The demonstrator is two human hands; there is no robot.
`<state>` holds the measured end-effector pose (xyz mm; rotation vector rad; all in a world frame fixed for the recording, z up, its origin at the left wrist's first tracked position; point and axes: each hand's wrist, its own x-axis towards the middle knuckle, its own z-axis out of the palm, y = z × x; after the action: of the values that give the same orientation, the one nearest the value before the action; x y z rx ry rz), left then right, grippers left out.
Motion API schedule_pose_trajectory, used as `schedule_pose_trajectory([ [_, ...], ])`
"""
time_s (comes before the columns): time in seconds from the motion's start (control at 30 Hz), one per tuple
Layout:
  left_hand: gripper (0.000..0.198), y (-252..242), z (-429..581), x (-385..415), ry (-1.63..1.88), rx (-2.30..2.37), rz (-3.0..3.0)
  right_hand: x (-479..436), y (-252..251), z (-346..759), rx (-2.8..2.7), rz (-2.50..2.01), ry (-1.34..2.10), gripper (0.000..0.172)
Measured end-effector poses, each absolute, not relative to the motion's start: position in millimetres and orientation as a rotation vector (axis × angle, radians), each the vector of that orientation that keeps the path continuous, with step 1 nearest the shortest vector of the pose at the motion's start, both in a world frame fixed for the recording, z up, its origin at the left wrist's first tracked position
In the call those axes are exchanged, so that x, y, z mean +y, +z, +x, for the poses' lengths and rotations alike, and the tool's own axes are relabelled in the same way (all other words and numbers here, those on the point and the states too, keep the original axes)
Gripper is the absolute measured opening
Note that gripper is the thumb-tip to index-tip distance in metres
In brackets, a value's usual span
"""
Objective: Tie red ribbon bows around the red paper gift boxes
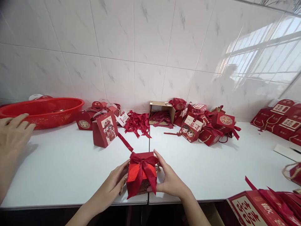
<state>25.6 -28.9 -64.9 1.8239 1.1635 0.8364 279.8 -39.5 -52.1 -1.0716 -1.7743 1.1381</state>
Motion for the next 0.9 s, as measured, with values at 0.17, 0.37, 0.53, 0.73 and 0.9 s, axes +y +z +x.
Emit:
schedule_pose_trajectory([
  [0.17,0.059,-66.8,21.1,-28.2,0.816,1.164,1.751,-43.0,-53.2,293.1,-1.626,-1.111,1.036,0.105],
  [0.37,0.039,-65.7,18.5,-28.0,0.804,1.215,1.84,-46.9,-58.7,345.2,-1.219,-1.312,0.715,0.092],
  [0.53,0.035,-65.8,18.8,-27.8,0.824,1.23,1.888,-47.3,-68.8,383.0,-0.756,-1.799,0.19,0.108],
  [0.73,0.034,-70.4,18.2,-26.3,0.803,1.244,1.978,-42.8,-100.6,373.2,-1.011,-2.236,-0.035,0.085],
  [0.9,0.031,-69.6,18.1,-25.9,0.776,1.232,2.045,-42.1,-106.8,348.4,-1.471,-2.564,0.096,0.058],
])
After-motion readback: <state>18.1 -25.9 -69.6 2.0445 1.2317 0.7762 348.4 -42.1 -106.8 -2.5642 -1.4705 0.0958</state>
